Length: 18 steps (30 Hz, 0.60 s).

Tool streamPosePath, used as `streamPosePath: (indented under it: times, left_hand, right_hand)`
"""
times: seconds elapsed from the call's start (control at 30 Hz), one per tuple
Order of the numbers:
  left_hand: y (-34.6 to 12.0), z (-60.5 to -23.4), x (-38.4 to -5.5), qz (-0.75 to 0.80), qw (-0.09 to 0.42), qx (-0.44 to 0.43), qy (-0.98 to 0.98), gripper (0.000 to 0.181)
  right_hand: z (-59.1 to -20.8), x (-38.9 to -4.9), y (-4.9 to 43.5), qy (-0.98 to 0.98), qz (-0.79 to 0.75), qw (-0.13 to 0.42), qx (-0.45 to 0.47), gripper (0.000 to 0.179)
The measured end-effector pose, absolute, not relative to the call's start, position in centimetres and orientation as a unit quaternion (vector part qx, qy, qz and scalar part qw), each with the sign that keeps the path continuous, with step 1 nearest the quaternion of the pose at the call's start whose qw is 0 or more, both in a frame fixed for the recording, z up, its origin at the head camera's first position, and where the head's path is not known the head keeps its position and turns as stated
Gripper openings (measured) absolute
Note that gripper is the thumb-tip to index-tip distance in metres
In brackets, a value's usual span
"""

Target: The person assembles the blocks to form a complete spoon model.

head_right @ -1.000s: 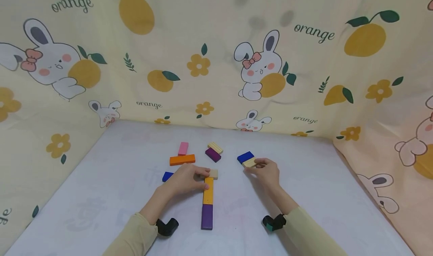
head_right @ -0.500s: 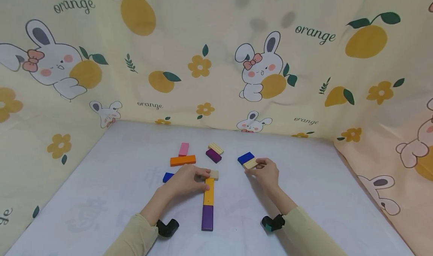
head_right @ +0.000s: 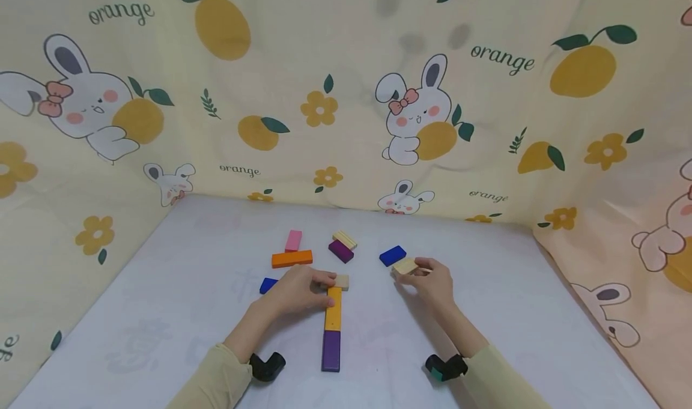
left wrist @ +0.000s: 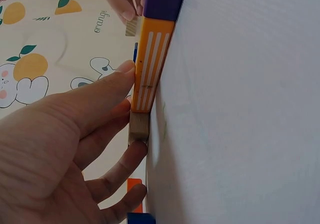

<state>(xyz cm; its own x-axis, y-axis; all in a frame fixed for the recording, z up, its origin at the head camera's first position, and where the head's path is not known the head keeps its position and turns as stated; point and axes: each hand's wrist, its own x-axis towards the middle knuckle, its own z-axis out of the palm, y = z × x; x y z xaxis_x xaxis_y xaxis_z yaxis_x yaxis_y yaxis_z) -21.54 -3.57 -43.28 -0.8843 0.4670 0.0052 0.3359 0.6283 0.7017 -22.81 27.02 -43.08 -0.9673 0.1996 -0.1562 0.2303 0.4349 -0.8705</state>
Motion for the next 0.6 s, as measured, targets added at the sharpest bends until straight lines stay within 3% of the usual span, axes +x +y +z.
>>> streamPosePath:
  times: [0.6]
  left_hand:
    - [-3.5,-43.3,-21.4,0.365,0.087,0.219,0.901,0.041]
  right_hand:
    - [-41.1,-17.6,24.7,0.815,-0.569,0.031,0.101,0.069]
